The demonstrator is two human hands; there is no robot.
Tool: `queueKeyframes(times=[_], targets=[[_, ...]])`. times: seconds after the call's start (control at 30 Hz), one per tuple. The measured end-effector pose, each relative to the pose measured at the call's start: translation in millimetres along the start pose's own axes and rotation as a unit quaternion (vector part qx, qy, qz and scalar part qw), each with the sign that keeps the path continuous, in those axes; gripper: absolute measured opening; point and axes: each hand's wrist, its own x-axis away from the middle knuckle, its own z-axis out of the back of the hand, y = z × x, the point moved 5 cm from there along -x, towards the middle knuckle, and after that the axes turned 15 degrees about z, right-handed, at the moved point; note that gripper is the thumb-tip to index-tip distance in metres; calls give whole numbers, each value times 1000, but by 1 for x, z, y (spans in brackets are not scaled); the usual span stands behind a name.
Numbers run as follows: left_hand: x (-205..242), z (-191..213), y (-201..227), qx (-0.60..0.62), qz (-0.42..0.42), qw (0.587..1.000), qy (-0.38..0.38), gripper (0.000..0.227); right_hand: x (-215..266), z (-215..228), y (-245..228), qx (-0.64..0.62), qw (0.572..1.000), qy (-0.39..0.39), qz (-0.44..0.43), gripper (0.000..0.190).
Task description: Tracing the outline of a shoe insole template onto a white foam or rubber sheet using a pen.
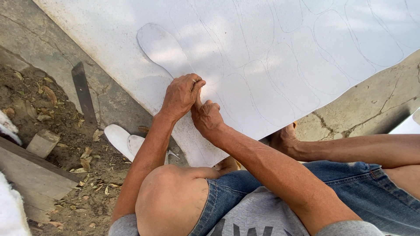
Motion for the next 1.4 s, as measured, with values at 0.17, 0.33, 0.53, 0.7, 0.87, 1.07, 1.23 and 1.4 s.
queueKeyframes(times=[0.17, 0.33, 0.53, 0.7, 0.87, 1.07, 1.23, 1.4], targets=[[-5, -1, -6, -35, -20, 999, 18, 25, 2, 9, 3, -1, 999, -31, 12, 55], [-13, 4, -7, -55, -35, 997, 43, 25, -2, 7, 5, 27, 998, -50, 18, 59], [-21, 21, -12, -40, -33, 995, 83, 26, -10, 10, 6, 41, 998, -13, 35, 65], [-23, 23, -14, -54, -50, 991, 112, 21, -10, 49, 9, 34, 995, 25, 87, 36], [-18, 23, -14, -57, -56, 993, 92, 15, -13, 58, 7, 16, 994, 34, 99, 35], [-22, 31, -14, -62, -66, 990, 105, 14, -18, 54, 16, 12, 989, 87, 123, 36], [-16, 31, -11, -77, -76, 989, 97, 14, -14, 64, 19, 27, 988, 86, 127, 34], [-19, 32, -16, -33, -59, 994, 87, 12, -16, 66, 18, 2, 989, 91, 115, 31]])
